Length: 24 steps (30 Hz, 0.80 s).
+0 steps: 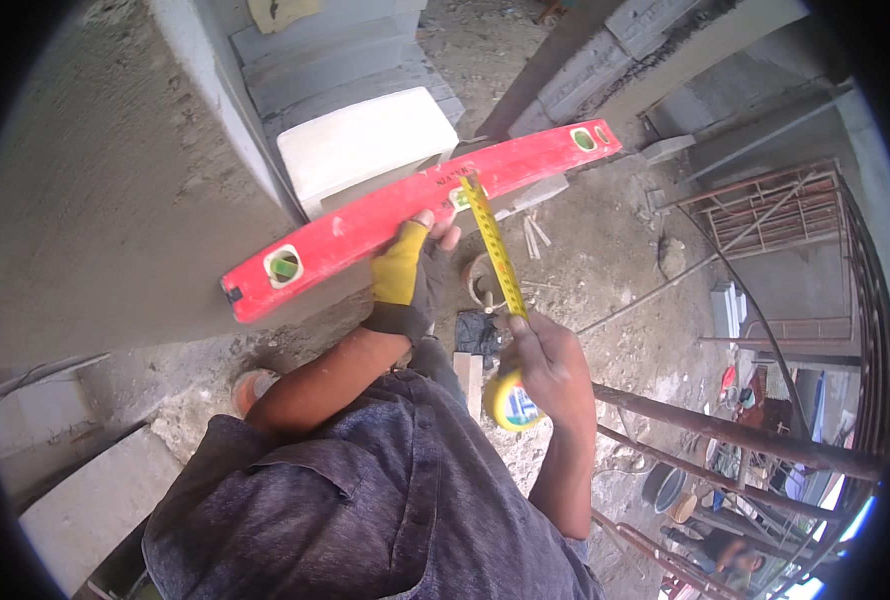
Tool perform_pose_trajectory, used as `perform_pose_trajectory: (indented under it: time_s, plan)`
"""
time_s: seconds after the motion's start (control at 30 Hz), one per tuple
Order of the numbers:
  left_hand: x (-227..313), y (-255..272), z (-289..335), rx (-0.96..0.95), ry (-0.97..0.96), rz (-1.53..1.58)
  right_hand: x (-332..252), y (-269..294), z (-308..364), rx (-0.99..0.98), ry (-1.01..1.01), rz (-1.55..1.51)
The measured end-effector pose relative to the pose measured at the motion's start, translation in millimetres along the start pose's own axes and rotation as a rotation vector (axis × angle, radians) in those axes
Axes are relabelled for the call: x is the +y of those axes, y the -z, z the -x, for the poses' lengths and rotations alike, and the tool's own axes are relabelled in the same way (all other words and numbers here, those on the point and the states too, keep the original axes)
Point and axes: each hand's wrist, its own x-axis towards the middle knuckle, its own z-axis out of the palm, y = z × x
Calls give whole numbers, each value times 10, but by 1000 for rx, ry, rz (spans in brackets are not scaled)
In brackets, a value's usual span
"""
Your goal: The person measures a white decorative tile with a tape measure and checks its level with a spirit level. They then apply mortar to the wall using a trowel and place the tile into the prepared spot, adjusting it for alignment.
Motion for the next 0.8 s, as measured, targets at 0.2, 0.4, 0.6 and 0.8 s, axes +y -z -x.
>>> perform_pose_trajectory:
  time_s: [0.2,0.4,0.6,0.8]
  plan:
    - [-22,-70,-31,-16,-37,-40,-270,113,-297,47,47,300]
    - [-125,76,-148,-74,-113,-61,-277,196,-572,50,88,445]
    - [-81,92,-142,-77,-74,-87,-279,212,-627,27,47,427]
    - [-61,30,-140,-14,-61,47,-263,193,-640,40,69,445]
